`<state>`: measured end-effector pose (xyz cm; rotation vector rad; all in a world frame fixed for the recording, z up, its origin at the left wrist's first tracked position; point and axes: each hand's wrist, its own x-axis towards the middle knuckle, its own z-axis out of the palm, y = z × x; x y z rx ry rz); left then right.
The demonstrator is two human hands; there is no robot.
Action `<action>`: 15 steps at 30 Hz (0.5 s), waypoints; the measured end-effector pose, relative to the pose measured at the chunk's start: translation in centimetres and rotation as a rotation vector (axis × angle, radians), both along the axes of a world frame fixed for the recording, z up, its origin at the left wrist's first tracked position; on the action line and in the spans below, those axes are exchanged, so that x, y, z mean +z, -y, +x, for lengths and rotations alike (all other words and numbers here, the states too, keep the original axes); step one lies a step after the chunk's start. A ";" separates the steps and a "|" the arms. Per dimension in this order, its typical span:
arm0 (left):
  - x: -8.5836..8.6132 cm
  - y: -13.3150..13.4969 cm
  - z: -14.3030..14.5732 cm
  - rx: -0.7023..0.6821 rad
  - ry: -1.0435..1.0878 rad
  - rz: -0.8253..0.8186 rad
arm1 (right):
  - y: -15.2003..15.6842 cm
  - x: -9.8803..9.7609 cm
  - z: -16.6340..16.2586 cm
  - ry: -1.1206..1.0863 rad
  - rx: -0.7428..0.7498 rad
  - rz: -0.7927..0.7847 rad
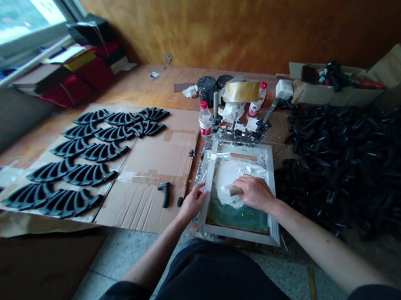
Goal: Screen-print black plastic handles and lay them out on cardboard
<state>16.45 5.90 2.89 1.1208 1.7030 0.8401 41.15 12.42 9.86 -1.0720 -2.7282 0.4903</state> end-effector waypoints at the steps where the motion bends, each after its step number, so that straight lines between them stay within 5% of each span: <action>1: 0.1 0.0 0.0 0.000 0.011 0.001 | 0.4 -0.6 -0.1 -0.037 -0.022 0.030; 5: 0.3 0.1 0.1 0.009 0.047 0.001 | 2.3 -2.3 0.2 -0.115 0.044 0.020; 9: 1.3 0.0 -0.2 -0.043 0.125 -0.018 | 0.1 -0.3 -0.8 -0.106 -0.119 -0.001; 12: 3.9 -0.1 -0.5 -0.101 0.231 -0.024 | -4.3 2.5 -1.1 -0.150 -0.309 0.085; 15: 7.9 -0.5 -0.4 -0.055 0.319 0.017 | -8.5 4.7 2.5 -0.255 -0.518 0.138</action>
